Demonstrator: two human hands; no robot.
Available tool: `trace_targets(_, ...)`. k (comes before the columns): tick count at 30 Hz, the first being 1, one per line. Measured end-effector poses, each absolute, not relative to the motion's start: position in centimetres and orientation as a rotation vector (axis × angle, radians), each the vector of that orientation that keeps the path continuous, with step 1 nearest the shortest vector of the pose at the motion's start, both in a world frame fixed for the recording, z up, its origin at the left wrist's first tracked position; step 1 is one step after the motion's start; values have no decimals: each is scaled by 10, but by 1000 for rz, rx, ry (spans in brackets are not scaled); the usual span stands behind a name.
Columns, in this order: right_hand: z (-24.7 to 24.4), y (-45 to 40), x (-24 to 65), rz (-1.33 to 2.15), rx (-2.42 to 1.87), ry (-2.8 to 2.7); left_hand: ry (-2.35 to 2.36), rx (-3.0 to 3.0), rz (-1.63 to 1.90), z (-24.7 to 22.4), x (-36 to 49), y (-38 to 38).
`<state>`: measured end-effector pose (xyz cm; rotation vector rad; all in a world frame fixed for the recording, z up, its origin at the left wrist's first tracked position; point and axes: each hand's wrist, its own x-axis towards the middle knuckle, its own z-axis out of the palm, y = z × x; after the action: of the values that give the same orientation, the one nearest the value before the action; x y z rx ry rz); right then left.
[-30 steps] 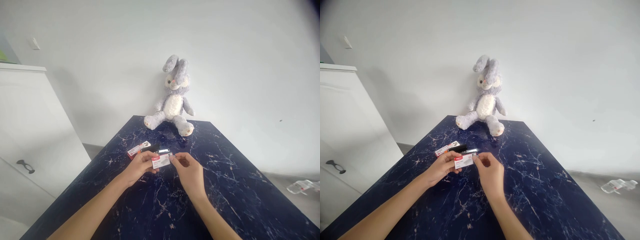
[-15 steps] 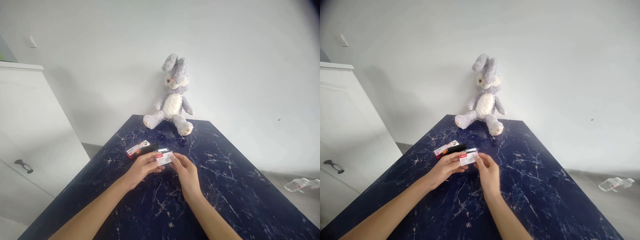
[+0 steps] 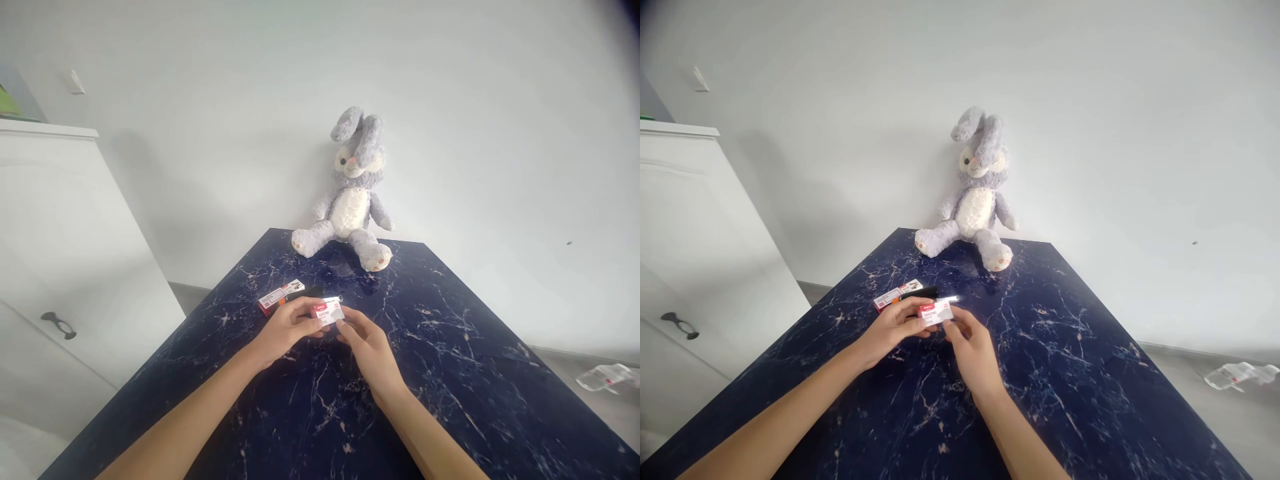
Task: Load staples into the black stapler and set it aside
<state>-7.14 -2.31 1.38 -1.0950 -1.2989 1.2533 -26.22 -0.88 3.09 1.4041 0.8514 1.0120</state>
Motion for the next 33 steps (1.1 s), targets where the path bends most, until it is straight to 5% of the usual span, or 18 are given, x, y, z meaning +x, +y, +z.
trace_targets(11,-7,16,-61,786,-1484,-1611,1777,2372,865,53,-323,11)
trace_targets(33,-24,19,-110,563,-1377,-1878,1633,2247,803,30,-323,19)
